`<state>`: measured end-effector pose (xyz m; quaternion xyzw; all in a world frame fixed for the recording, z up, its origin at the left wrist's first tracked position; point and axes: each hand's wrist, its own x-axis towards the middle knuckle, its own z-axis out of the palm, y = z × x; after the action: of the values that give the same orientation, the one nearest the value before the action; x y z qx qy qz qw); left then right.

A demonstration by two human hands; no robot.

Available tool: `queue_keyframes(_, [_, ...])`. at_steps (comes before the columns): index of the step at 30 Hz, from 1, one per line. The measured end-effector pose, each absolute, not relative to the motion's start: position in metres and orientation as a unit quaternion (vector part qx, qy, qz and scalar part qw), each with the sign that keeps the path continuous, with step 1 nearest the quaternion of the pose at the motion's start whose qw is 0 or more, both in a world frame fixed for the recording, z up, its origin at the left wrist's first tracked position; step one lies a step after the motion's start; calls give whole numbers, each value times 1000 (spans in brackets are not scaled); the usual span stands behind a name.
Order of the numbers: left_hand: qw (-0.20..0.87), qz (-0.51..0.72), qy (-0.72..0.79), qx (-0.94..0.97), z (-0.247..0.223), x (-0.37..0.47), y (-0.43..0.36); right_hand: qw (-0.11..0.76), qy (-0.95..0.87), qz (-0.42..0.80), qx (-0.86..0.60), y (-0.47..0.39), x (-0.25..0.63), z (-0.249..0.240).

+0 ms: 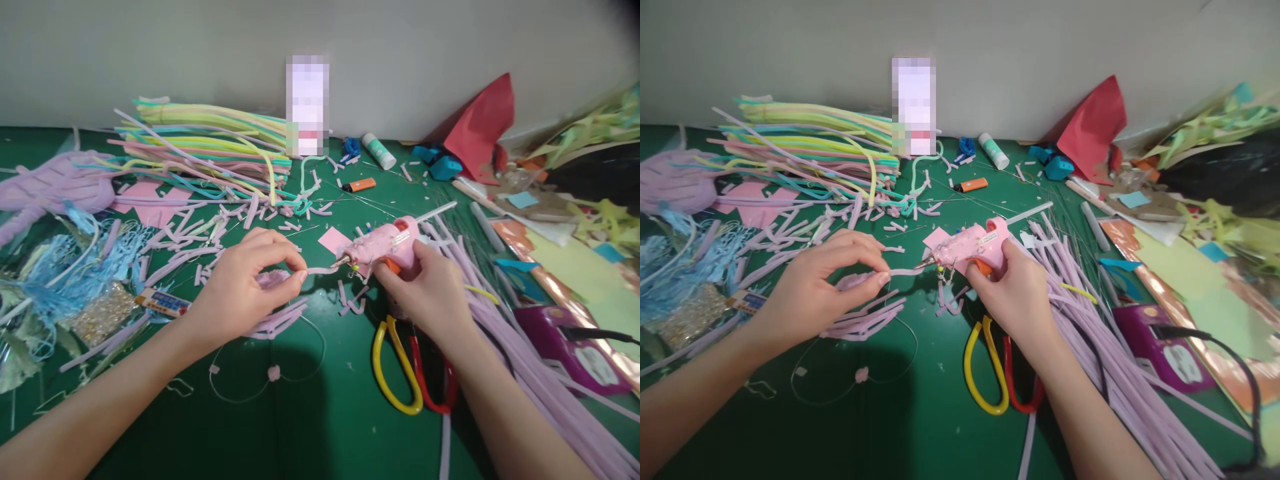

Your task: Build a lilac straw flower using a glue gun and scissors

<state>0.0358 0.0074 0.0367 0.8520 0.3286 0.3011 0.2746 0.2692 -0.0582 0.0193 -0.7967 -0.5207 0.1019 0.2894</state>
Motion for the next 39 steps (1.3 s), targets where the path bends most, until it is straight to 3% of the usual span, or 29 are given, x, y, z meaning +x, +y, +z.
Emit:
queue_keyframes(20, [327, 242, 413, 815, 49, 38, 11, 240, -517, 42, -821, -57, 285, 19])
queue_keyframes(25, [265, 182, 419, 849, 41, 60, 35, 251, -499, 14, -829, -58, 292, 24])
queue_keyframes(28, [159, 123, 400, 894, 29, 75, 53, 251, -502, 18, -828, -58, 293, 24])
queue_keyframes(34, [98, 114, 402, 903, 28, 62, 49, 236, -516, 14, -824, -60, 289, 18])
queue_keyframes(39, [221, 19, 473, 853, 37, 20, 26, 246, -551, 14, -797, -63, 272, 14])
